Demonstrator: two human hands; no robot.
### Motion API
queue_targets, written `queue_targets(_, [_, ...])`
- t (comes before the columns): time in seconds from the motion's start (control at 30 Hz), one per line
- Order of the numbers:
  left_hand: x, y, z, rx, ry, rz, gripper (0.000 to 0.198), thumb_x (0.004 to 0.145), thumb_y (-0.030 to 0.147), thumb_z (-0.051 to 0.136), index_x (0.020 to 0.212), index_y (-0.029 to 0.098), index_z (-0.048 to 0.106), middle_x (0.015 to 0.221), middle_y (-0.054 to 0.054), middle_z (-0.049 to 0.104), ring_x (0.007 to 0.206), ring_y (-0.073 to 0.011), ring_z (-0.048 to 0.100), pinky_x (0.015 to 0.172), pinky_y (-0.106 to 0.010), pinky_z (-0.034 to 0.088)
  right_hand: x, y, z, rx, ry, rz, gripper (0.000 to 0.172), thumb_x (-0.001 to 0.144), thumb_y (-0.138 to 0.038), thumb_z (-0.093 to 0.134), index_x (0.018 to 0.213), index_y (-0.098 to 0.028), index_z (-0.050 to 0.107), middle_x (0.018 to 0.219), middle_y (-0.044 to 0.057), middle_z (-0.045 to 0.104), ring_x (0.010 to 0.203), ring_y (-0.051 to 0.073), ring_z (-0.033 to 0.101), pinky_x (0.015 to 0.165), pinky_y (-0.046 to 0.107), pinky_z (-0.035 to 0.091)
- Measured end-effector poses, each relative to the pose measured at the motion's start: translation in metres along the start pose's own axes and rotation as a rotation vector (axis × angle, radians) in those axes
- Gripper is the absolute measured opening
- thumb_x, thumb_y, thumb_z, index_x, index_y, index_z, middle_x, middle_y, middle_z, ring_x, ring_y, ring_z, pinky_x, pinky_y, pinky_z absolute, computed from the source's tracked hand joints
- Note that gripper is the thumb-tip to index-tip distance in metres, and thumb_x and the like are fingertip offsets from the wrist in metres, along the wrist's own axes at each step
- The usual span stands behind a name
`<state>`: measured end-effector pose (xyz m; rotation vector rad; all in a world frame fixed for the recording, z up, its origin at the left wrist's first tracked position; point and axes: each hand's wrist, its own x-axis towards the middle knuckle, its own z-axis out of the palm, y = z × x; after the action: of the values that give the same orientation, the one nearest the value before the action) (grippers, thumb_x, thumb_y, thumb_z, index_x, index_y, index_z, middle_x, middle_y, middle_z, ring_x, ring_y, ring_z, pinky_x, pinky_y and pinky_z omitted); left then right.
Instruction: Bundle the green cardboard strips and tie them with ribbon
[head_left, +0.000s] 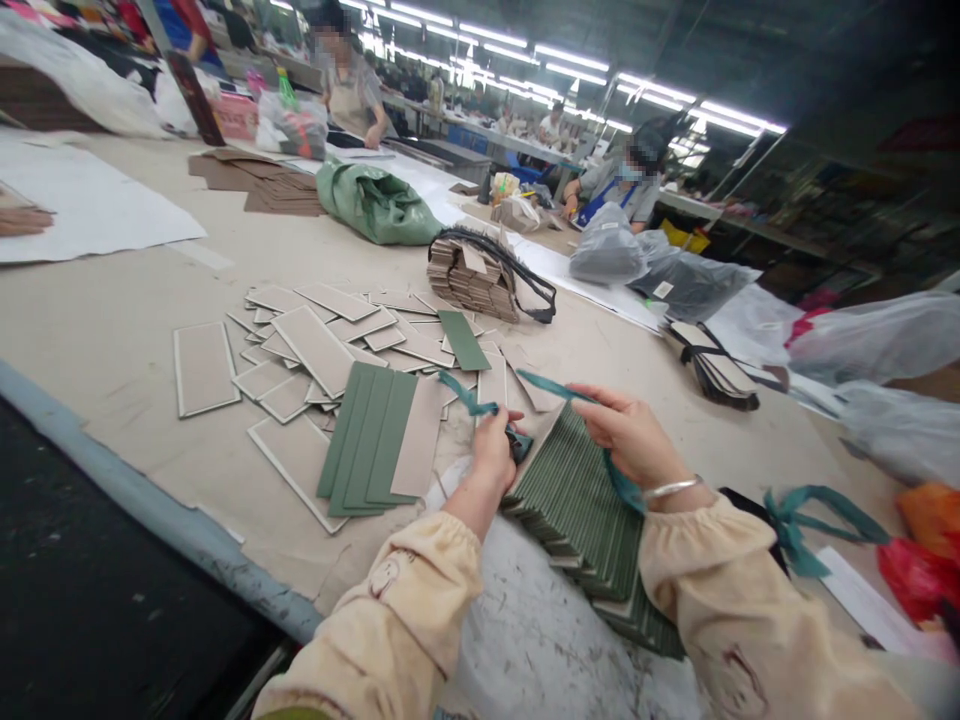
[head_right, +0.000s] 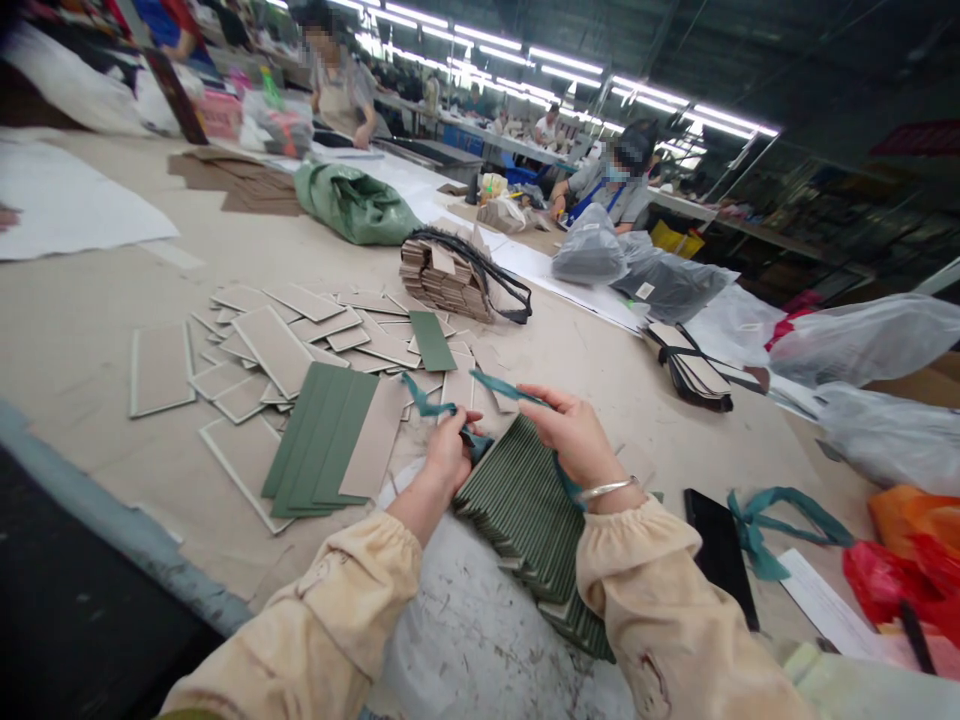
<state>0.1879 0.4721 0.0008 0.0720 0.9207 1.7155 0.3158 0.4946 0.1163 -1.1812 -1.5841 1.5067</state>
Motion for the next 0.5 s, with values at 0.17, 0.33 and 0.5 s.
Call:
queue_targets(0.17, [-0.009,0.003,0.004,0.071,0.056,0.148,0.038,0.075,0.052,0.057,0.069,0.014,0.060,0.059,0.000,0.054,0.055,-0.0111,0.053,0.055,-0.023,0.036,-0.006,-0.004,0.002,-0.060,-0.083,0.143,0.032,0.071,-0.046,0.067,0.067,-0.019,0.050,0.050,-0.008,0.034,0.039,0.004,0.023,0.038,0.020,0.010])
queue_targets(0.33, [-0.026,0.016,0.006,0.343,-0.159,0.447,0.028,0.085,0.040,0.053,0.097,0.020,0.069,0.104,-0.006,0.064,0.104,-0.0181,0.054,0.091,-0.027,0.037,0.017,0.004,0.017,-0.206,0.118,0.002,0.018,0.079,-0.037,0.052,0.070,-0.021,0.049,0.051,-0.006,0.040,0.041,0.008,0.032,0.040,0.022,0.022])
queue_targets(0.5, [-0.041,0.025,0.012,0.297,-0.285,0.461,0.035,0.089,0.041,0.048,0.111,0.020,0.065,0.134,-0.005,0.048,0.133,-0.0197,0.030,0.110,-0.027,0.021,0.024,0.020,0.032,-1.004,-0.142,-0.248,0.024,0.073,-0.022,0.051,0.092,-0.019,0.065,0.079,0.006,0.067,0.071,0.019,0.059,0.064,0.028,0.041])
